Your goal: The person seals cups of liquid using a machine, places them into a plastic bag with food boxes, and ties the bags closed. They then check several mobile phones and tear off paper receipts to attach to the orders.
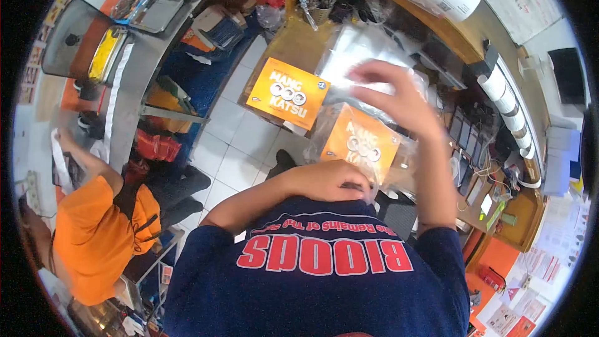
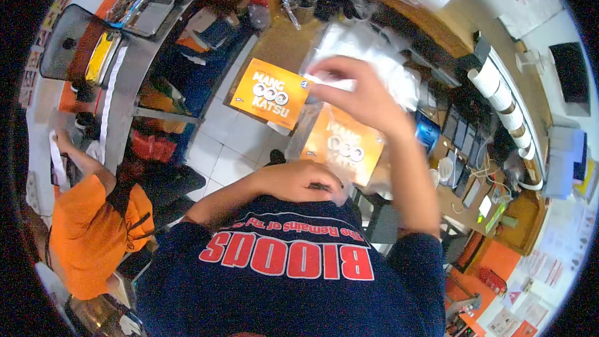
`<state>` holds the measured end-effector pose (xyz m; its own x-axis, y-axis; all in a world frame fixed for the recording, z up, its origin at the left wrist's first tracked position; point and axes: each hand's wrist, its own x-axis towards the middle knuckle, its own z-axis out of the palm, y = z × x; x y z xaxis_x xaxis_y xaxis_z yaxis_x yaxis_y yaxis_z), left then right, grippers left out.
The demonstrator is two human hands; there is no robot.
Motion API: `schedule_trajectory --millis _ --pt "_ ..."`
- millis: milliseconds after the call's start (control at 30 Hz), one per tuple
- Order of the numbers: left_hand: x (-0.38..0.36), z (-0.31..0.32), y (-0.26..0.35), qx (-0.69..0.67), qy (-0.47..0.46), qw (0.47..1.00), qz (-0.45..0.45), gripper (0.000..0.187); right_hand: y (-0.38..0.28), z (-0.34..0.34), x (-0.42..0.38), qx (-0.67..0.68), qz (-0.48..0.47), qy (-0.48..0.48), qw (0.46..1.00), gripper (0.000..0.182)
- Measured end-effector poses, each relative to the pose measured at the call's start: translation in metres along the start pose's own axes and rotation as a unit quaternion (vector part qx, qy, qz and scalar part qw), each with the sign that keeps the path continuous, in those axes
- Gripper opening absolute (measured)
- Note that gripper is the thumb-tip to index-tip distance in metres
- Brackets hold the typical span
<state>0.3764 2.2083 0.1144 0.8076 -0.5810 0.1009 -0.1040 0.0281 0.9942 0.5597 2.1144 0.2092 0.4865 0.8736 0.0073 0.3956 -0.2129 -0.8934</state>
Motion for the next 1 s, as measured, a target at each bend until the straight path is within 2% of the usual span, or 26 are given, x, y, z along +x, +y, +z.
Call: schedule_trajectory --millis 33,67,100,133,167,200,233,267,300,333,367,400,433,467,533,600,667,733,800,933,1000 --pt "-0.009 0.001 -0.007 -0.027 0.013 0.999 -0.013 0.017 0.033 0.04 0.031 0.017 0.015 -0.023 0.999 0.046" --pt "-0.02 -0.001 -0.017 -0.026 0.016 0.999 -0.017 0.017 0.071 0.081 0.058 -0.035 0.041 -0.074 0.996 0.074" --pt "-0.036 -0.002 -0.03 -0.05 0.077 0.996 -0.004 0.018 0.134 0.133 0.08 -0.145 0.032 -0.089 0.985 0.107" --pt "-0.055 -0.003 -0.051 -0.075 0.136 0.988 0.009 0.019 0.14 0.172 0.089 -0.267 0.125 -0.131 0.947 0.126" --pt "-0.079 0.001 -0.099 -0.197 0.238 0.95 -0.041 0.017 0.12 0.194 0.089 -0.372 0.178 -0.166 0.896 0.137" --pt "-0.1 0.004 -0.153 -0.31 0.334 0.886 -0.088 0.017 0.126 0.207 0.089 -0.368 0.176 -0.167 0.897 0.137" --pt "-0.109 0.002 -0.185 -0.371 0.451 0.806 -0.096 0.017 0.141 0.225 0.087 -0.407 0.154 -0.159 0.886 0.14" --pt "-0.117 -0.002 -0.209 -0.424 0.559 0.706 -0.101 0.019 0.155 0.242 0.085 -0.445 0.133 -0.152 0.873 0.143" --pt "-0.119 -0.004 -0.232 -0.424 0.561 0.704 -0.105 0.019 0.166 0.25 0.082 -0.452 0.126 -0.123 0.874 0.14" --pt "-0.112 -0.001 -0.252 -0.246 0.613 0.729 -0.181 0.021 0.183 0.255 0.081 -0.449 0.127 -0.129 0.875 0.14" --pt "-0.105 0.002 -0.263 -0.06 0.639 0.724 -0.253 0.025 0.202 0.257 0.083 -0.471 0.087 -0.093 0.873 0.137" --pt "-0.099 0.002 -0.26 -0.065 0.639 0.722 -0.256 0.025 0.213 0.258 0.082 -0.491 0.046 -0.054 0.868 0.134" --pt "-0.091 0.001 -0.249 0.139 0.614 0.731 -0.264 0.032 0.19 0.242 0.08 -0.484 0.054 -0.095 0.868 0.131" --pt "-0.085 0.001 -0.24 0.336 0.561 0.71 -0.261 0.039 0.197 0.235 0.08 -0.484 0.056 -0.102 0.868 0.131" --pt "-0.086 0.0 -0.239 0.321 0.575 0.714 -0.237 0.04 0.22 0.209 0.101 -0.403 0.041 -0.124 0.906 0.13" --pt "-0.093 -0.001 -0.243 0.43 0.529 0.694 -0.231 0.035 0.216 0.179 0.116 -0.464 0.195 -0.088 0.86 0.121" --pt "-0.099 -0.002 -0.244 0.436 0.5 0.705 -0.249 0.039 0.228 0.148 0.131 -0.398 0.271 -0.169 0.86 0.109" --pt "-0.101 -0.004 -0.242 0.444 0.468 0.718 -0.263 0.044 0.255 0.141 0.147 -0.401 0.261 -0.183 0.859 0.106" --pt "-0.099 -0.001 -0.241 0.475 0.459 0.703 -0.265 0.039 0.263 0.137 0.154 -0.366 0.279 -0.256 0.85 0.109" --pt "-0.098 -0.008 -0.239 0.497 0.466 0.694 -0.233 0.034 0.266 0.141 0.149 -0.381 0.247 -0.201 0.868 0.112" --pt "-0.096 -0.012 -0.239 0.502 0.482 0.688 -0.205 0.03 0.269 0.139 0.149 -0.351 0.232 -0.211 0.883 0.11"
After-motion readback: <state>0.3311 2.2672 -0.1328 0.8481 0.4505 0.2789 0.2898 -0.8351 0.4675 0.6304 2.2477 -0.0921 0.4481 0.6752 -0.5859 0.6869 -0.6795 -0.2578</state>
